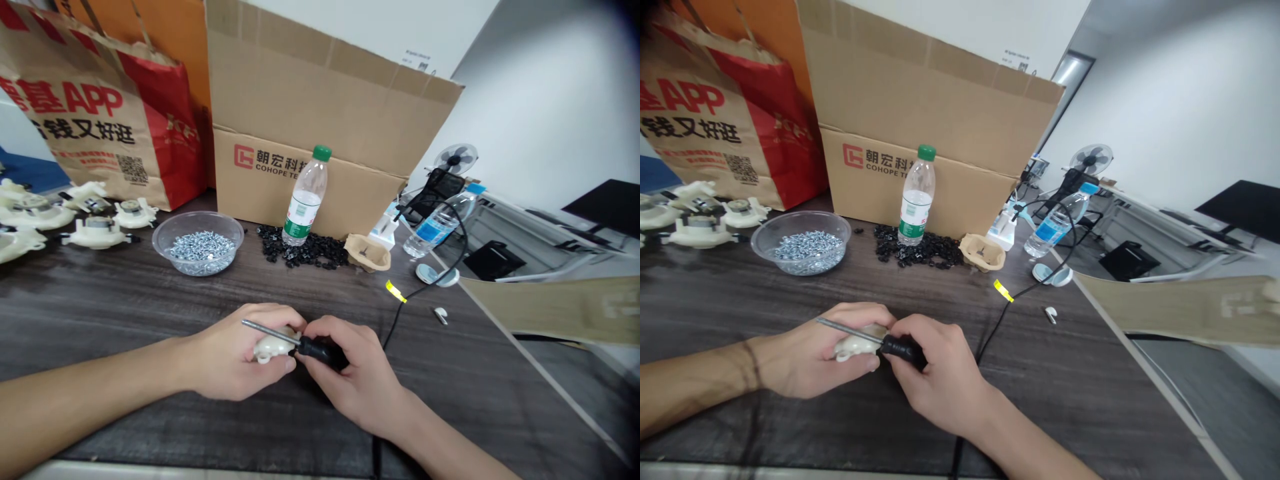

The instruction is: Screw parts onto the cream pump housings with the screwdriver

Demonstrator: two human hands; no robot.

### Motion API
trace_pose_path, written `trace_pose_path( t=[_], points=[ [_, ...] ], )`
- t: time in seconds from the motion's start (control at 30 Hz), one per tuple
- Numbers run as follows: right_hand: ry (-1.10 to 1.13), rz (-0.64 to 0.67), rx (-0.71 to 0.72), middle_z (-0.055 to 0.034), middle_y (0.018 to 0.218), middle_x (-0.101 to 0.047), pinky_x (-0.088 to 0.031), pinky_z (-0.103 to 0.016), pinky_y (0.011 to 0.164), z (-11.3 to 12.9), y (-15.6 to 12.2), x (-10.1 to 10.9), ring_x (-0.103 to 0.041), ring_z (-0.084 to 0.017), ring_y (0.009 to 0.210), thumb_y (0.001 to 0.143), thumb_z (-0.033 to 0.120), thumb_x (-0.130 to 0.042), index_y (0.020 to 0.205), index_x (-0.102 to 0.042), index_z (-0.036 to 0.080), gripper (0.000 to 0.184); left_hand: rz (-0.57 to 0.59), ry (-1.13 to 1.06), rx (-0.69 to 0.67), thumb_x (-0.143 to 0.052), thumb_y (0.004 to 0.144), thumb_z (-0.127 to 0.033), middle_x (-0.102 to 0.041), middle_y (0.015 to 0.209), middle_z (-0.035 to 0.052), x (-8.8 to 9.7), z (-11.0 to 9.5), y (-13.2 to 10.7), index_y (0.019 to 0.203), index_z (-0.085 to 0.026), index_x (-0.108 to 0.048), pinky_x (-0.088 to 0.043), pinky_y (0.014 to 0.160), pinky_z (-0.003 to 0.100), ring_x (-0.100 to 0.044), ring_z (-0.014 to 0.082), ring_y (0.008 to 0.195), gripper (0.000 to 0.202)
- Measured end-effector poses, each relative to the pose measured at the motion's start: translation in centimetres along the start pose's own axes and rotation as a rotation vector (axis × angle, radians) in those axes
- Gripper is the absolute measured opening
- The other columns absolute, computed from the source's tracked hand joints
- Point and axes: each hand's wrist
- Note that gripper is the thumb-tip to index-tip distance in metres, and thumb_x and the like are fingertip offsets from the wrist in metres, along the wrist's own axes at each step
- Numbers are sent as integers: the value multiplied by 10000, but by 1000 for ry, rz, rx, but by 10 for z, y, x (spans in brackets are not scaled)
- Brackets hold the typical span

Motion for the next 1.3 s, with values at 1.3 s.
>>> trace_pose_path(
  t=[1.3],
  points=[
    [-2, -4, 11, 67, 705, -636, -429, -199, 549, 0, 0, 0, -559, -90, 574, 776, 118, -619, 875, -587, 247, 166, -12, -23, -20, -528, 821, -152, -606, 915, 20, -4, 5, 0, 1014, -160, -535, -429, 736, 251, -566, 143, 808, 193]
  ],
)
Point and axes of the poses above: each hand's wrist, its own y-axis towards the middle knuckle, its own x-axis out of the back of the hand, z = x × y
